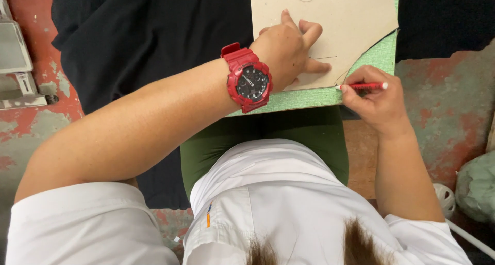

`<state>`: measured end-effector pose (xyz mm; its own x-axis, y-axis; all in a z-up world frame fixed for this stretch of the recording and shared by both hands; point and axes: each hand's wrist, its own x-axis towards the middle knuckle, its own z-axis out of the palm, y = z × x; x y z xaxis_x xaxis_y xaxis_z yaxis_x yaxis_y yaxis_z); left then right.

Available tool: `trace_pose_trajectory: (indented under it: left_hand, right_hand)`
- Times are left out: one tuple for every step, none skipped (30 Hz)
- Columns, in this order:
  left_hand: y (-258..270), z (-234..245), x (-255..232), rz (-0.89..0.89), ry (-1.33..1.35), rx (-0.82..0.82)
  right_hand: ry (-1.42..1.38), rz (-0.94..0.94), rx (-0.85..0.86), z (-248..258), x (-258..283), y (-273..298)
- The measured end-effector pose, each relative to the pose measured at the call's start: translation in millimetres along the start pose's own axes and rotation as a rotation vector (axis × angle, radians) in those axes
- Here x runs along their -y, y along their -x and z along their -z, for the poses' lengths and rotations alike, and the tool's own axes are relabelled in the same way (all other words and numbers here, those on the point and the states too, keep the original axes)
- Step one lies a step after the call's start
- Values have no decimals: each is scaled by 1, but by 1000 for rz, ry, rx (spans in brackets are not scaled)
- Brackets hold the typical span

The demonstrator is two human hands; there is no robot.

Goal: The person lays a piece of black fabric on a green table and smooths it out. They place a cardboard pattern on the fabric, secure it with a spool of thread, and use a red pen to trace the pattern's outline onto the fabric. Finally, they remove the pattern and mark additional points on the fabric.

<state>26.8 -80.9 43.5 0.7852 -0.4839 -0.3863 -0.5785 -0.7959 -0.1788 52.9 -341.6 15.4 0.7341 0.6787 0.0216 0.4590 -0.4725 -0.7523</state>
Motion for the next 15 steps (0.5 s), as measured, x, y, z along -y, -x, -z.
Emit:
trace_pose_trajectory:
  left_hand:
    - [1,3,1,-2,-2,-3]
    - [2,7,1,-10,43,37]
    - [3,10,4,-12,85,75]
    - [2,11,5,-8,80,71]
    - [3,11,4,0,88,75]
    - [4,10,3,7,95,78]
    - [5,9,2,9,94,78]
    - [6,8,2,23,113,56]
    - [6,8,2,36,130,29]
    - [3,5,2,37,126,26]
    - [2,2,3,13,115,-17]
    - [2,-2,4,-11,103,-59]
    - [0,-4,4,-2,105,-54]
    - [0,-6,4,-22,32,-110]
    - [-1,-8,6,-38,-44,-166]
  right_hand:
    - [2,0,-3,0,-9,-2]
    - [-348,-28,-78,0,-17,-4]
    - [-697,-50,-149,0,-26,-8]
    - [-695,-43,-151,5,-28,-9]
    - [-664,-47,-238,8,-29,-9]
    - [-632,-51,-326,11,-30,-8]
    - [-632,-50,-326,7,-23,-7]
    - [-554,-34,-248,4,-16,-6]
    - [-473,-18,-175,2,-9,-6]
    - [-471,-14,-178,-4,-1,-5]
    - [-465,-19,-168,-10,8,-6]
    - [-459,-24,-159,-17,16,-7]
    - [-464,-19,-150,-25,24,-9]
    - [-521,-1,-115,-33,32,-11]
    - [-578,21,-78,-41,40,-15]
